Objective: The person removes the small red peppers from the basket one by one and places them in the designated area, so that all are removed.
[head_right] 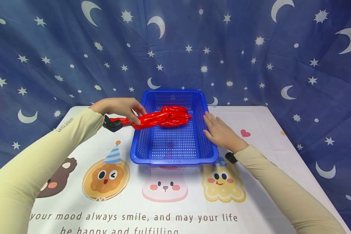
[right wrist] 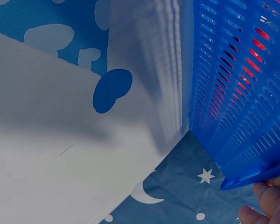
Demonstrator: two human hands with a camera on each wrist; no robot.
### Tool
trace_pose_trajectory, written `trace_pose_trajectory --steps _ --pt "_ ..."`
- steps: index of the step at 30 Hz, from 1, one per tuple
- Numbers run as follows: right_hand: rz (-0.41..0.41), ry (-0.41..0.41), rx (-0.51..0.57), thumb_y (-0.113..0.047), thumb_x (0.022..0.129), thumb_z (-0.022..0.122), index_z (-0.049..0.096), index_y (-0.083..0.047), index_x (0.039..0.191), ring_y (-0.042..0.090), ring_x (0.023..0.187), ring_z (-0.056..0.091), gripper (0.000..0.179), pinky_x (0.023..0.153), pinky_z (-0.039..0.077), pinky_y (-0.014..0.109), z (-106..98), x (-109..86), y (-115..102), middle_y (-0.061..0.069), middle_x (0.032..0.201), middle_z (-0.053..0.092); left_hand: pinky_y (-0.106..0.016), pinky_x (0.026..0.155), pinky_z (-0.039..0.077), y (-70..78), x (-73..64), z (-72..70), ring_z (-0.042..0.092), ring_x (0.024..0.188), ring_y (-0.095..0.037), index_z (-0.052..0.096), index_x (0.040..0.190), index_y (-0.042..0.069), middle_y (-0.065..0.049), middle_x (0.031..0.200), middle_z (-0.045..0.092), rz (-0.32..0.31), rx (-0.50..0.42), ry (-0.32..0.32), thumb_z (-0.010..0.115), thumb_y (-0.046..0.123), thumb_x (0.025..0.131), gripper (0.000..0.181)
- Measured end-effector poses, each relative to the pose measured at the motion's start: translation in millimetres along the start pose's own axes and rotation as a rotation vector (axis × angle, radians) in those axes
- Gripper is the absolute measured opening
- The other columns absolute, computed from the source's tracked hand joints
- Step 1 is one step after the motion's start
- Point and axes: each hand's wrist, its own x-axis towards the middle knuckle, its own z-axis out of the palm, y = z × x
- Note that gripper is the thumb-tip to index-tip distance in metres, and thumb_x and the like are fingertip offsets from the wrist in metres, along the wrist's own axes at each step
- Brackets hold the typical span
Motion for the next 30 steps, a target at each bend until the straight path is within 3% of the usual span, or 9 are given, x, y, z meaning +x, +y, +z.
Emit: trace_pose_trajectory --steps 4,13,30 --pt "-0.008 0.011 0.007 -0.026 0.099 0.04 0.019 0.009 0.145 0.041 0.143 0.016 0.062 0.115 0.014 0.055 -1 -0.6 -1 0.027 0.154 0.014 -0.024 0.07 0.052 -5.2 -4.8 -2.7 0.06 0.077 -0.017 0.06 0.118 0.002 -0.011 0.104 0.063 -0.007 0.006 0.001 0.07 0.013 0.084 0.037" --pt "-0.003 0.004 0.008 -0.026 0.099 0.04 0.018 0.008 0.146 0.041 0.143 0.016 0.062 0.115 0.014 0.056 -1 0.2 -1 0.026 0.154 0.014 -0.032 0.083 0.052 -12.0 -17.5 -7.2 0.062 0.088 -0.02 0.059 0.12 0.003 -0.012 0.108 0.063 -0.04 -0.001 0.008 0.068 0.012 0.084 0.038" --pt "0.009 -0.011 0.008 -0.028 0.099 0.039 0.015 0.006 0.147 0.04 0.143 0.014 0.064 0.116 0.013 0.056 1 0.7 0 0.024 0.155 0.012 -0.028 0.077 0.052 -29.5 -28.4 -9.8 0.059 0.095 -0.022 0.057 0.124 0.002 -0.014 0.114 0.062 -0.07 0.006 0.035 0.069 0.016 0.084 0.043"
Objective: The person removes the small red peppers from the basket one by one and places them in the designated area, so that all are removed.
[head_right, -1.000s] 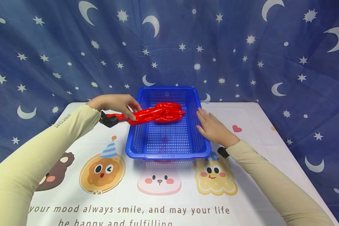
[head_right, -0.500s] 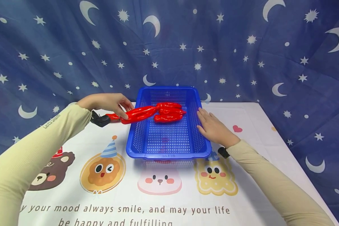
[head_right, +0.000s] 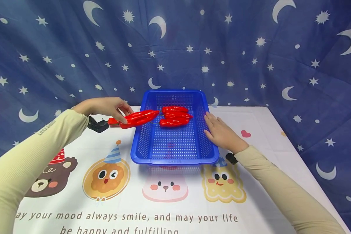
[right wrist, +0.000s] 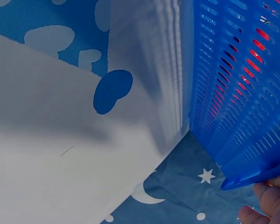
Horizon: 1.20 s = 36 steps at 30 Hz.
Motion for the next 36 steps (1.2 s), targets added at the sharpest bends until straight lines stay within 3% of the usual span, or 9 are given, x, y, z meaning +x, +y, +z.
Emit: trace_pose_trajectory --steps 9,19,30,36 --pt "-0.001 0.007 0.003 -0.028 0.099 0.04 0.016 0.006 0.147 0.04 0.143 0.015 0.064 0.116 0.014 0.056 1 -0.4 0 0.024 0.155 0.013 -0.028 0.079 0.053 -14.4 -4.6 2.0 0.061 0.094 -0.02 0.057 0.123 0.0 -0.016 0.116 0.061 -0.001 -0.033 -0.001 0.068 0.014 0.085 0.042" --pt "-0.027 0.038 -0.003 -0.026 0.099 0.039 0.019 0.008 0.145 0.042 0.142 0.018 0.061 0.115 0.016 0.056 0 -1.2 0 0.027 0.154 0.016 -0.023 0.063 0.05 -32.7 -9.0 5.9 0.062 0.072 -0.013 0.056 0.122 -0.002 -0.014 0.109 0.063 -0.028 -0.094 0.003 0.069 0.014 0.085 0.043" --pt "-0.025 0.035 -0.011 -0.026 0.099 0.039 0.019 0.008 0.145 0.042 0.142 0.018 0.061 0.114 0.016 0.057 1 -0.1 2 0.027 0.154 0.016 -0.029 0.081 0.056 -51.9 -11.5 12.1 0.065 0.082 -0.013 0.055 0.123 -0.004 -0.011 0.104 0.067 -0.08 -0.176 0.047 0.072 0.017 0.082 0.048" --pt "-0.032 0.044 0.018 -0.028 0.099 0.037 0.018 0.008 0.146 0.042 0.142 0.017 0.062 0.114 0.015 0.058 2 -0.4 2 0.027 0.154 0.015 -0.031 0.082 0.056 -61.9 -12.9 13.3 0.065 0.08 -0.01 0.053 0.124 -0.006 -0.008 0.101 0.068 -0.123 -0.22 0.061 0.073 0.017 0.082 0.052"
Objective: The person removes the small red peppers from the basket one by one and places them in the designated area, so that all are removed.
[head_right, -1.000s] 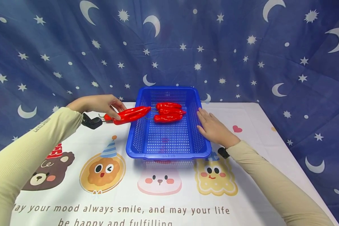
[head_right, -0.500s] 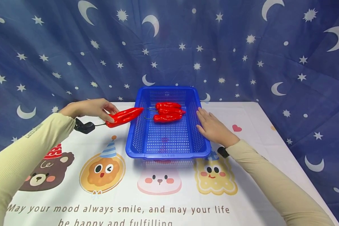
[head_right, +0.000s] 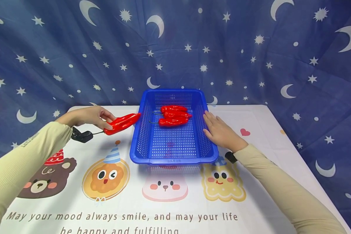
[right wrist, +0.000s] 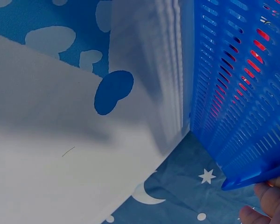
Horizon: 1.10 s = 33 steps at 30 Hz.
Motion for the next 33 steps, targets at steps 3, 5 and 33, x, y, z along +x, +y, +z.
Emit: trace_pose_trajectory --steps 3,5,33 --pt "-0.017 0.033 0.021 -0.032 0.1 0.035 0.02 0.008 0.145 0.041 0.142 0.018 0.063 0.114 0.016 0.058 1 -1.0 0 0.027 0.153 0.017 -0.03 0.08 0.056 -7.1 0.7 -1.9 0.065 0.079 -0.009 0.052 0.124 -0.007 -0.008 0.1 0.068 -0.012 -0.005 0.0 0.072 0.017 0.082 0.053" --pt "-0.028 0.047 0.019 -0.033 0.1 0.034 0.02 0.008 0.145 0.041 0.142 0.019 0.063 0.114 0.016 0.058 1 -1.4 0 0.027 0.153 0.018 -0.029 0.08 0.056 -12.3 1.6 -3.6 0.065 0.079 -0.009 0.052 0.124 -0.007 -0.007 0.1 0.068 -0.021 -0.004 0.005 0.073 0.018 0.082 0.053" --pt "0.043 -0.041 -0.015 -0.029 0.098 0.04 0.016 0.006 0.147 0.039 0.144 0.014 0.064 0.116 0.014 0.056 -1 0.7 -2 0.023 0.156 0.012 -0.02 0.068 0.05 -55.7 24.7 -22.0 0.056 0.07 -0.004 0.051 0.124 -0.01 0.004 0.09 0.063 -0.02 0.042 -0.123 0.073 0.011 0.08 0.053"
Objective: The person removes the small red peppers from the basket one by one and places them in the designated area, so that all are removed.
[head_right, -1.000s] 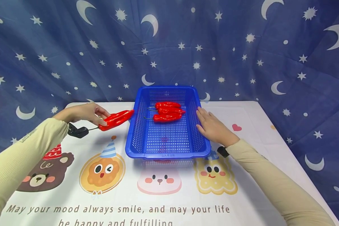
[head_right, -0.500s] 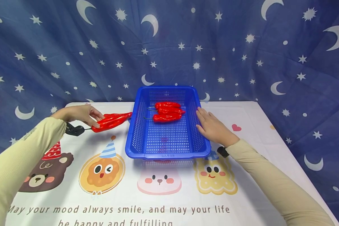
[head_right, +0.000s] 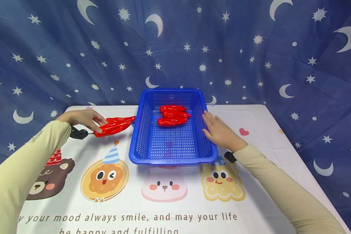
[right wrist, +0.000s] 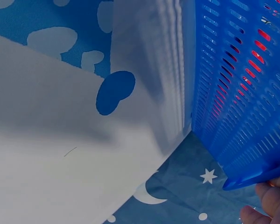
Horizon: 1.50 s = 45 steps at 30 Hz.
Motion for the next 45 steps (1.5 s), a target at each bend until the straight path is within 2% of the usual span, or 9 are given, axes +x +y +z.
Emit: trace_pose_trajectory --steps 8,13,17,20,27,35,45 --pt "-0.011 0.008 -0.003 -0.027 0.099 0.039 0.017 0.006 0.147 0.039 0.144 0.014 0.062 0.116 0.014 0.056 0 1.4 1 0.024 0.155 0.013 -0.02 0.069 0.05 -4.7 12.1 2.3 0.055 0.072 -0.005 0.052 0.124 -0.009 0.004 0.09 0.062 -0.009 0.018 -0.003 0.073 0.011 0.081 0.052" --pt "-0.034 0.04 0.041 -0.027 0.099 0.039 0.018 0.007 0.146 0.04 0.143 0.015 0.062 0.115 0.014 0.058 0 1.3 0 0.025 0.154 0.014 -0.019 0.068 0.049 -8.8 18.3 5.6 0.052 0.069 -0.006 0.052 0.123 -0.01 0.002 0.089 0.06 -0.016 0.018 0.001 0.072 0.01 0.081 0.051" --pt "-0.064 0.091 0.075 -0.036 0.1 0.034 0.019 0.005 0.147 0.039 0.143 0.016 0.064 0.115 0.014 0.057 1 -0.9 1 0.024 0.155 0.016 -0.019 0.067 0.049 -11.5 22.4 7.0 0.051 0.067 -0.006 0.052 0.123 -0.01 0.001 0.089 0.059 -0.021 0.019 0.007 0.072 0.009 0.081 0.05" --pt "-0.08 0.1 0.077 -0.039 0.1 0.031 0.018 0.004 0.147 0.038 0.144 0.015 0.065 0.114 0.014 0.058 0 -1.4 1 0.024 0.155 0.016 -0.019 0.066 0.048 -13.5 25.3 7.3 0.05 0.066 -0.006 0.051 0.123 -0.011 0.001 0.088 0.058 -0.014 0.02 0.007 0.072 0.007 0.081 0.051" --pt "-0.029 0.03 0.022 -0.025 0.099 0.039 0.017 0.007 0.146 0.04 0.143 0.015 0.061 0.115 0.014 0.057 -1 2.3 1 0.025 0.155 0.013 -0.021 0.065 0.046 -16.9 31.7 10.1 0.048 0.068 -0.008 0.053 0.122 -0.009 0.0 0.089 0.058 -0.016 0.032 0.016 0.071 0.006 0.08 0.048" --pt "-0.006 0.002 0.012 -0.027 0.099 0.04 0.016 0.006 0.147 0.038 0.144 0.013 0.063 0.116 0.013 0.055 -2 1.7 0 0.023 0.156 0.012 -0.021 0.069 0.046 -18.3 38.4 15.0 0.05 0.08 -0.013 0.056 0.122 -0.005 -0.006 0.095 0.056 -0.056 0.075 0.062 0.071 0.008 0.08 0.046" --pt "0.008 -0.01 0.012 -0.028 0.099 0.039 0.015 0.005 0.147 0.038 0.145 0.012 0.063 0.116 0.012 0.055 1 1.4 1 0.023 0.156 0.011 -0.02 0.07 0.046 -24.2 44.3 15.6 0.05 0.088 -0.015 0.058 0.119 -0.006 -0.006 0.097 0.059 -0.03 0.101 0.055 0.073 0.004 0.078 0.045"
